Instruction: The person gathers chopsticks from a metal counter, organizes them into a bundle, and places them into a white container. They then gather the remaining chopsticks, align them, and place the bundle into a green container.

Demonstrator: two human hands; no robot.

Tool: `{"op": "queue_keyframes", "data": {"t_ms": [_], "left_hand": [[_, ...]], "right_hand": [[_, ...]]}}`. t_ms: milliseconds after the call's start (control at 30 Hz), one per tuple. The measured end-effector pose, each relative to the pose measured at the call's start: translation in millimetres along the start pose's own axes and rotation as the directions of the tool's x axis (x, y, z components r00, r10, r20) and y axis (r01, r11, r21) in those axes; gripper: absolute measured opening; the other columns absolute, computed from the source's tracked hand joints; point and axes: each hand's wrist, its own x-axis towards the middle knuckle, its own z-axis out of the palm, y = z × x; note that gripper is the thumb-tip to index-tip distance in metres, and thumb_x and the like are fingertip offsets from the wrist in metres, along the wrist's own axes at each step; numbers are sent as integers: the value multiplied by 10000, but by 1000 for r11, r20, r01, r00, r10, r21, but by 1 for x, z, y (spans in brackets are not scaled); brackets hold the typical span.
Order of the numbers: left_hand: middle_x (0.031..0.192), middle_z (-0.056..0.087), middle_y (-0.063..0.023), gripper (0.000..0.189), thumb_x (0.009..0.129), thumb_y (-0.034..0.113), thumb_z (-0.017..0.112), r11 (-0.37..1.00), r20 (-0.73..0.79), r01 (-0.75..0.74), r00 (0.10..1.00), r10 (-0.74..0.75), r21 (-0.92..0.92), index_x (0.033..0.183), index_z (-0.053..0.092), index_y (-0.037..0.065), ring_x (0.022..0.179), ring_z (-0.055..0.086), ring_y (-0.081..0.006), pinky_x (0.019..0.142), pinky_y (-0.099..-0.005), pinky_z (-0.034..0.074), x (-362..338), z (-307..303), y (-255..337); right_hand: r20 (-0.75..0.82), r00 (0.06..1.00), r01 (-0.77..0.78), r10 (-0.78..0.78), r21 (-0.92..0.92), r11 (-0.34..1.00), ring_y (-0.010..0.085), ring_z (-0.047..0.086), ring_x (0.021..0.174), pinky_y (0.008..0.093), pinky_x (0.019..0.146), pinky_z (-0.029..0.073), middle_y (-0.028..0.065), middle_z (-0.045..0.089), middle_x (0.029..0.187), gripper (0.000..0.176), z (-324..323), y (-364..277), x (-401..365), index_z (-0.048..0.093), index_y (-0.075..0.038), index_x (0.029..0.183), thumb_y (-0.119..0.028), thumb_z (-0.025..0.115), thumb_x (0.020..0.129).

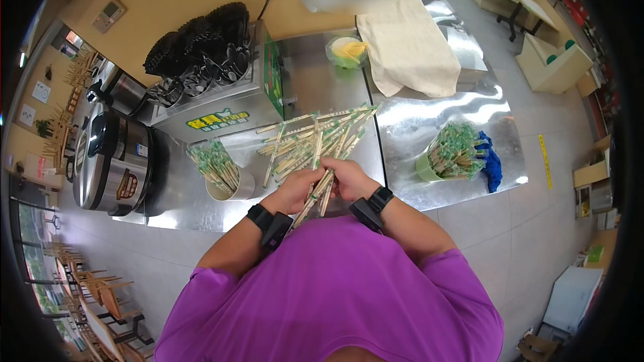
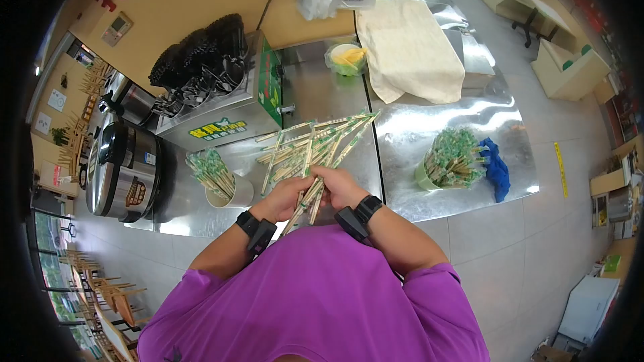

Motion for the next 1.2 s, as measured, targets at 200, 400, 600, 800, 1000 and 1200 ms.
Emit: {"op": "queue_keyframes", "data": {"t_ms": [200, 400, 600, 800, 1000, 1200], "left_hand": [[1012, 663, -136, 357, 1028, 279, 462, 998, 21, -64, 998, 64, -5, 1147, 599, -29, 831, 663, -228, 692, -342, 543, 2, -5, -3], [998, 649, -83, 331, 1025, 284, 472, 992, -13, -110, 994, 110, -59, 1176, 590, 13, 803, 632, -187, 692, -348, 539, 9, -13, -2], [969, 643, -53, 262, 980, 219, 576, 992, 11, -124, 992, 124, 26, 1154, 577, 24, 828, 636, -156, 690, -333, 540, -16, -11, 7], [887, 643, -55, 239, 911, 97, 671, 980, 35, -80, 997, 75, 182, 1115, 577, 15, 747, 640, -139, 693, -285, 541, -23, -7, -11], [857, 638, -43, 185, 954, 174, 632, 982, -124, -177, 975, 184, 64, 1074, 589, 41, 722, 635, -138, 649, -284, 543, -32, -11, 6], [954, 622, -92, 234, 987, 256, 581, 862, -199, -487, 867, 457, -142, 1077, 560, 42, 829, 629, -208, 753, -365, 571, -40, -3, 71]], "right_hand": [[-74, 997, 20, -18, 19, 1000, 255, 613, 537, 445, 448, 526, 128, 630, 748, 138, 20, -13, -10, 584, -13, 908, -145, 617, 883], [-85, 961, 274, -264, 143, 951, 244, 625, 632, 428, 539, 545, 94, 573, 763, 168, 23, -7, 12, 538, -35, 946, 26, 627, 817], [-140, 934, 350, -327, 185, 918, 182, 576, 698, 329, 628, 485, 69, 564, 807, 253, 19, -17, -11, 533, -42, 1004, 57, 614, 786], [-183, 904, 415, -387, 153, 897, 174, 565, 705, 318, 626, 476, 69, 572, 814, 247, 23, -25, -26, 545, -36, 1018, 51, 611, 796], [-191, 776, 630, -601, 196, 751, 183, 581, 642, 298, 563, 464, 106, 611, 797, 208, 28, -40, -54, 564, -17, 994, 58, 598, 802], [14, 712, 675, -702, -288, 679, 111, 563, 696, 254, 624, 458, 22, 602, 795, 180, 57, -23, -79, 620, -24, 896, 65, 618, 741]]}}
